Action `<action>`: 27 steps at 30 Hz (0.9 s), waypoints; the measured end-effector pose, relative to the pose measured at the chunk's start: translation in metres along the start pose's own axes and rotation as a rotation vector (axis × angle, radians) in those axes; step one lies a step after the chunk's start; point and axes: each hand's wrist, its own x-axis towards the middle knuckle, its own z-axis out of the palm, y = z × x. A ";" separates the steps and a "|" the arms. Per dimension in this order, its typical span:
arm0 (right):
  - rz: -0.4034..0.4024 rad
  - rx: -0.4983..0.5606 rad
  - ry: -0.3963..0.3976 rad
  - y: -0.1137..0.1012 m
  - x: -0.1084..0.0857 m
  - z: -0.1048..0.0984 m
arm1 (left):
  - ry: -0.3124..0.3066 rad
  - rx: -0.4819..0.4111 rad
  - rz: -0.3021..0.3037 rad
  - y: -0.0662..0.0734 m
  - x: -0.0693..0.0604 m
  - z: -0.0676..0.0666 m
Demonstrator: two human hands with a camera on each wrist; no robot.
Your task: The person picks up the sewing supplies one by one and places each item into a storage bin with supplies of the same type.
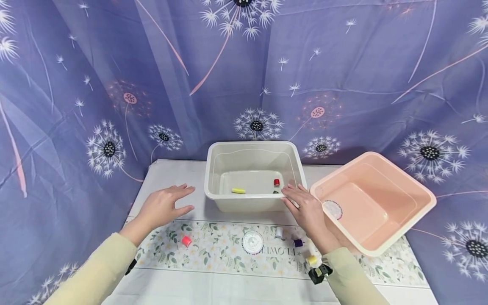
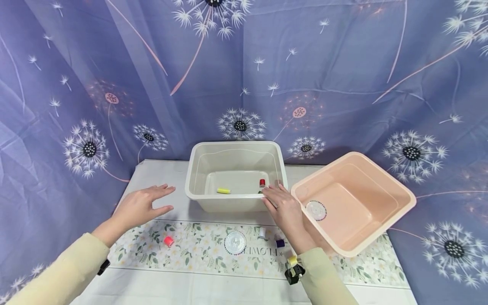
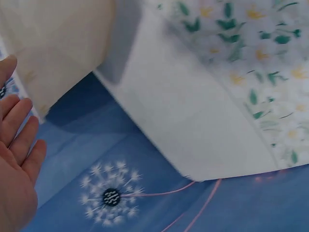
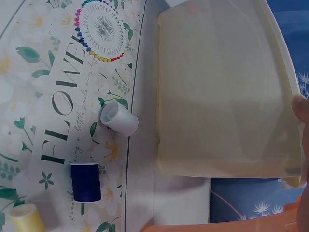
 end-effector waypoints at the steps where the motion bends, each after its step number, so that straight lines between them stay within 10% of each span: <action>1: -0.001 -0.001 0.000 0.000 0.000 0.000 | -0.004 0.001 -0.002 0.000 -0.004 0.003; 27: -0.009 -0.010 0.007 0.003 -0.001 0.002 | -0.017 -0.004 -0.004 -0.015 -0.071 0.066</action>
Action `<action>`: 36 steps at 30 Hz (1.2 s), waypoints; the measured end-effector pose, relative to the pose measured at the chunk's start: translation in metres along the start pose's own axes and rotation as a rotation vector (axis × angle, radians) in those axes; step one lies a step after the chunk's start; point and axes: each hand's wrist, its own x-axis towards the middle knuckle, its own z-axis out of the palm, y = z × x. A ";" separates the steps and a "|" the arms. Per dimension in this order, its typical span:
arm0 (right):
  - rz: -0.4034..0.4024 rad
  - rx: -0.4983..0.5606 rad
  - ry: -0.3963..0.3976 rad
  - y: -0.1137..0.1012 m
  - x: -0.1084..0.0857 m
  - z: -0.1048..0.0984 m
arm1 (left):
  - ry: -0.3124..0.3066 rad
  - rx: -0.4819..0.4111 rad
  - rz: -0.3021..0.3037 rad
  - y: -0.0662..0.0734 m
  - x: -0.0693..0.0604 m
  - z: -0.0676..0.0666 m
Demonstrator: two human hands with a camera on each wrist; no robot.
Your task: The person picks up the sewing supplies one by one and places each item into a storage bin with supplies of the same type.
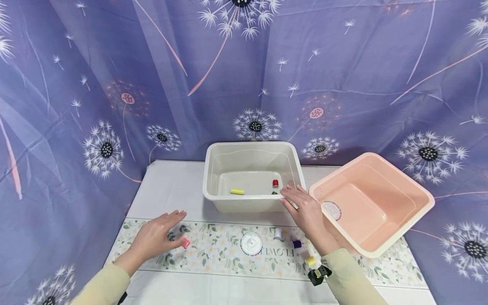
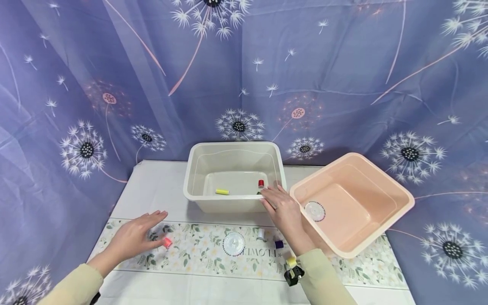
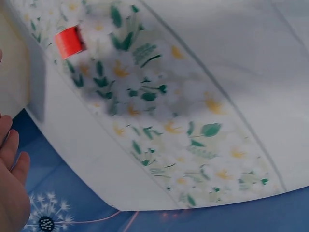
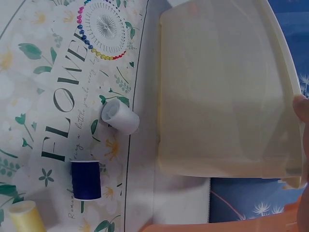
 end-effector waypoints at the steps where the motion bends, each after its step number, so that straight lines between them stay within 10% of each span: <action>1: 0.001 0.001 -0.001 0.000 0.000 0.000 | 0.002 0.000 0.002 -0.001 -0.002 0.002; 36: 0.008 -0.005 0.002 -0.001 0.000 0.001 | -0.128 -0.018 0.000 -0.012 -0.029 0.042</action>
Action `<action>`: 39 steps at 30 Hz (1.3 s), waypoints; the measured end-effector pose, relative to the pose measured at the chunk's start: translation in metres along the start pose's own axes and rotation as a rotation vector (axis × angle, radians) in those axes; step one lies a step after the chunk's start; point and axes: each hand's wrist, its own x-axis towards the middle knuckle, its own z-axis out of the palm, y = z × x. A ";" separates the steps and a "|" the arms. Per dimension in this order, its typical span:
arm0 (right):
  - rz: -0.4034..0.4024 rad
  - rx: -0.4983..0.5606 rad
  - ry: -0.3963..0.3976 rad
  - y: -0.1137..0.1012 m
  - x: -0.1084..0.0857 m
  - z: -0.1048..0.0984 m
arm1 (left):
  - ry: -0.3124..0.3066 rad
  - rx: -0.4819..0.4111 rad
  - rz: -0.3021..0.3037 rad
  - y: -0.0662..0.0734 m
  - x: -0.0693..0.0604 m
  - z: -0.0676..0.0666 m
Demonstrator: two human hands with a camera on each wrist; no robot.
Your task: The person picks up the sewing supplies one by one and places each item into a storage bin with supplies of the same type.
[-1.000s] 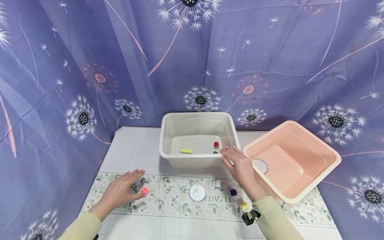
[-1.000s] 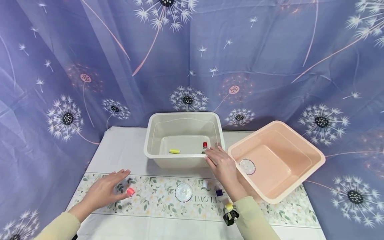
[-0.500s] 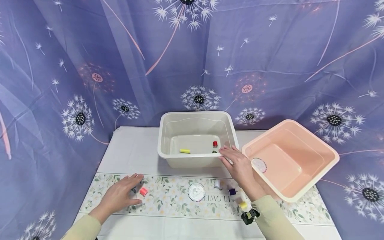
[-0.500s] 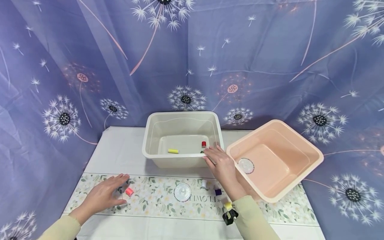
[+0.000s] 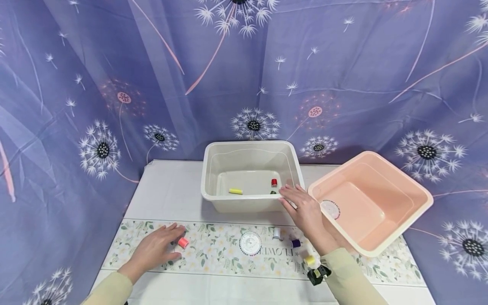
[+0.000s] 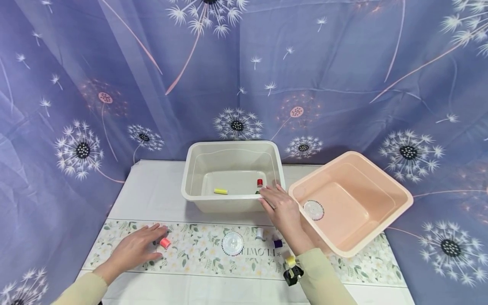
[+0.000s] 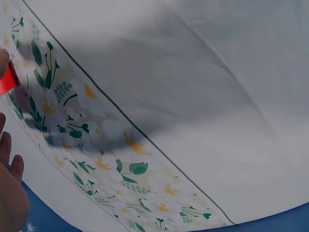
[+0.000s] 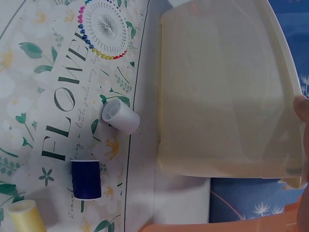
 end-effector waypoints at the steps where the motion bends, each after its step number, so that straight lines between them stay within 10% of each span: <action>1: 0.002 0.000 -0.001 0.000 0.000 0.000 | 0.007 -0.002 0.012 0.000 0.000 0.001; 39: -0.001 -0.005 0.000 0.001 -0.001 -0.001 | -0.022 0.066 -0.047 0.008 0.005 0.013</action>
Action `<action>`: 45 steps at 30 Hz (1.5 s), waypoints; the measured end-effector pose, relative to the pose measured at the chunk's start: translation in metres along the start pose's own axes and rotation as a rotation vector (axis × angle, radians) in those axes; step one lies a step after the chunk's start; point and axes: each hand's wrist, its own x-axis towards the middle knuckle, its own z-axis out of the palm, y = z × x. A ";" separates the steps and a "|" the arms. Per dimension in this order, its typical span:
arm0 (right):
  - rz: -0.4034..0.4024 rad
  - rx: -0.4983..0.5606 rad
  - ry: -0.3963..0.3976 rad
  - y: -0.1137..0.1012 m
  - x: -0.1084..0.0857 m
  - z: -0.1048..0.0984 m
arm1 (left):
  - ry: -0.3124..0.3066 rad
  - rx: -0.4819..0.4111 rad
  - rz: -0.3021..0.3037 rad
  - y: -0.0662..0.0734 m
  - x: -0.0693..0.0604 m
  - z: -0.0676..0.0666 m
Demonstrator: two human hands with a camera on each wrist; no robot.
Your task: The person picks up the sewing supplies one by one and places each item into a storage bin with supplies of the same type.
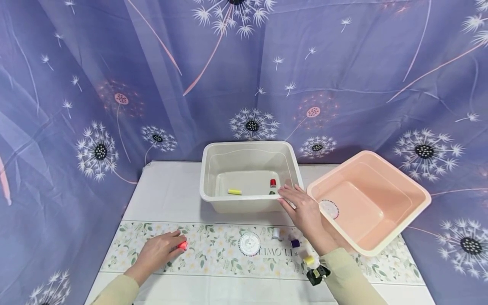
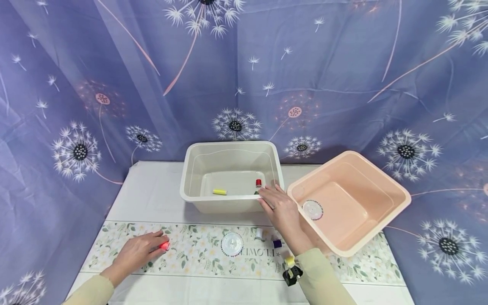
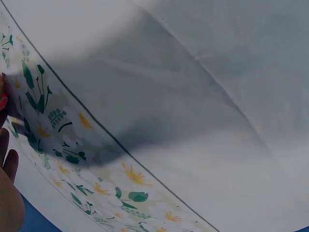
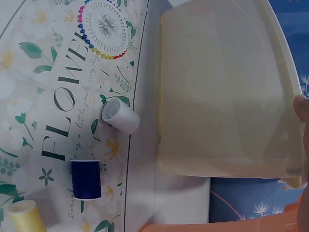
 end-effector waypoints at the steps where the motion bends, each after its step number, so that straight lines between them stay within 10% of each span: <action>1: 0.000 0.000 0.000 0.000 0.000 0.000 | -0.001 -0.002 -0.004 0.001 0.000 -0.001; 19: -0.004 0.011 0.004 0.000 0.000 0.001 | 0.209 0.026 0.113 0.004 0.025 -0.029; 45: 0.003 0.011 0.004 0.000 0.000 0.000 | 0.483 0.021 0.279 0.000 0.079 -0.117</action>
